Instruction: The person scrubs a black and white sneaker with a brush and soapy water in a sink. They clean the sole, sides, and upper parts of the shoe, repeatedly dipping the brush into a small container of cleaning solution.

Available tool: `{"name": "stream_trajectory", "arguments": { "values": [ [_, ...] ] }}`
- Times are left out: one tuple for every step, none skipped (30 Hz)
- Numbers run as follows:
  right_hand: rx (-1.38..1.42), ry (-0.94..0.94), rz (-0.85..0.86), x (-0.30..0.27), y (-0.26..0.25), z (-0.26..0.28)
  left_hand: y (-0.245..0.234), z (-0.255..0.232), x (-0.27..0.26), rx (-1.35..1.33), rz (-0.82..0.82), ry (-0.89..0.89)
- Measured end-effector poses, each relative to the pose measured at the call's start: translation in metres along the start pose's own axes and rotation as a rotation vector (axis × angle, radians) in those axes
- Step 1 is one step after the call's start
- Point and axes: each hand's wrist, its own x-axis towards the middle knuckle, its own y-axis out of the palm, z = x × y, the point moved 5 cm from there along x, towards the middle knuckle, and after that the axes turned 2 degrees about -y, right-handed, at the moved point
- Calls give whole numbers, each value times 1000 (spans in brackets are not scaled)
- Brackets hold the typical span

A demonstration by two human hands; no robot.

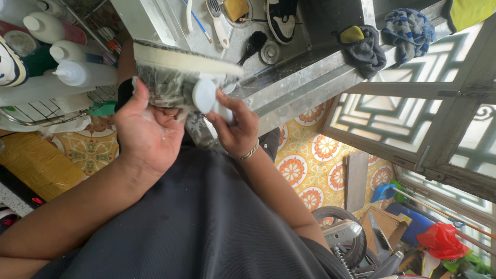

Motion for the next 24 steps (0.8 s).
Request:
{"name": "stream_trajectory", "arguments": {
  "values": [
    [-89, 39, -22, 2, -6, -7, 2, -1, -1, 12, 9, -19],
    [-180, 76, -51, 8, -17, -18, 4, -4, -2, 27, 23, -41],
    [-270, 113, -79, 12, -30, -28, 7, -6, -3, 42, 36, -62],
    [-370, 67, -96, 13, -46, -33, 11, -9, -6, 61, 86, -45],
    [-469, 20, -112, 14, -61, -38, 16, -12, -9, 79, 136, -28],
    [-310, 150, -185, 12, -74, -51, 22, -13, -9, 98, 187, -18],
    [-148, 278, -256, 10, -83, -64, 31, -18, -10, 244, 270, -20],
    [14, 403, -322, 6, -91, -75, 41, -24, -10, 386, 355, -20],
    [36, 433, -319, 4, -97, -77, 53, -26, -12, 528, 440, -18],
    [64, 461, -305, 6, -99, -79, 59, -21, -14, 1032, 478, -74],
    [92, 489, -291, 7, -99, -79, 62, -23, -16, 1538, 496, -133],
    [113, 501, -300, 8, -99, -77, 61, -26, -16, 2043, 491, -198],
    [134, 513, -309, 9, -97, -75, 69, -22, -15, 2197, 608, -85],
    [159, 522, -321, 11, -93, -75, 73, -17, -13, 2350, 731, 37],
    [208, 601, -321, 14, -88, -79, 74, -13, -11, 2498, 859, 166],
    [252, 692, -319, 11, -85, -84, 69, -13, -9, 2517, 878, 191],
    [296, 783, -315, 8, -80, -90, 63, -15, -5, 2536, 898, 216],
    [268, 746, -294, 7, -75, -91, 55, -17, -4, 2555, 923, 236],
    [240, 710, -272, 5, -68, -94, 45, -20, -4, 2592, 945, 211],
    [211, 673, -249, 5, -63, -96, 35, -25, -6, 2629, 968, 186],
    [135, 638, -250, 5, -59, -98, 24, -30, -7, 2665, 991, 160],
    [61, 597, -241, 8, -55, -101, 18, -37, -8, 2628, 994, 230],
    [-11, 555, -231, 11, -52, -101, 12, -44, -9, 2592, 995, 299],
    [71, 644, -225, 13, -48, -106, 8, -50, -7, 2556, 1001, 375]
  ]
}}
